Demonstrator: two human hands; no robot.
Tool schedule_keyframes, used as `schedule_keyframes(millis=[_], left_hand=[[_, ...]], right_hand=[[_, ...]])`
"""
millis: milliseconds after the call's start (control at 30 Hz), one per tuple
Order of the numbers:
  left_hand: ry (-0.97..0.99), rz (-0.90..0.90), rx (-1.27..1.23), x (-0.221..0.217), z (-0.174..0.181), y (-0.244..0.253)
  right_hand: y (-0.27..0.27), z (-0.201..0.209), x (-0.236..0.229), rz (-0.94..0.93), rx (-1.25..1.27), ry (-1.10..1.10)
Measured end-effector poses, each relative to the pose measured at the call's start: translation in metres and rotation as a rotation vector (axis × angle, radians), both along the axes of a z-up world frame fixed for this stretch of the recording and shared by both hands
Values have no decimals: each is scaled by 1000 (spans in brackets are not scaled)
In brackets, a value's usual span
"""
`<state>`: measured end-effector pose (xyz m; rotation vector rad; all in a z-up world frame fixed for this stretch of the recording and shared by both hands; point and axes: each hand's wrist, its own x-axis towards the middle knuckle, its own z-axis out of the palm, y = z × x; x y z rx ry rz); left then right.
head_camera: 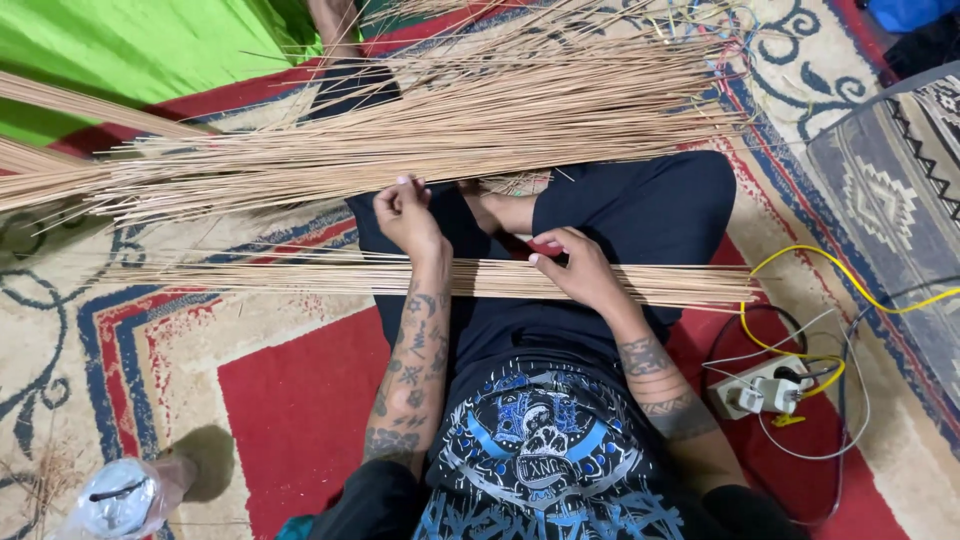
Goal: Sorting and bundling thin wooden sticks by hand while sitting on a rug.
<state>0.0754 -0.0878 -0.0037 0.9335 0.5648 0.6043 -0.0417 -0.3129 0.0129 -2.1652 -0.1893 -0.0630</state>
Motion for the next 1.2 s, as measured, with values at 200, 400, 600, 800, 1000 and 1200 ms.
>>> schedule_keyframes(millis=[200,400,600,800,1000,1200], left_hand=[[-121,-141,39,-61,54,6],[-150,-506,-78,-88,24,-37],[-139,-432,-75,-68,26,-7],[-99,-295,-116,-51,27,53],[37,-341,-131,12,-7,113],[166,-304,-235,63,-7,90]], right_hand=[[11,28,0,-112,-175,-550],[24,50,-2,-76,-433,-647],[-10,37,-2,-4,-399,-459],[-56,27,5,-93,-459,-480],[-112,2,73,-134,-759,-343],[-60,48,127,-166,-691,-402]])
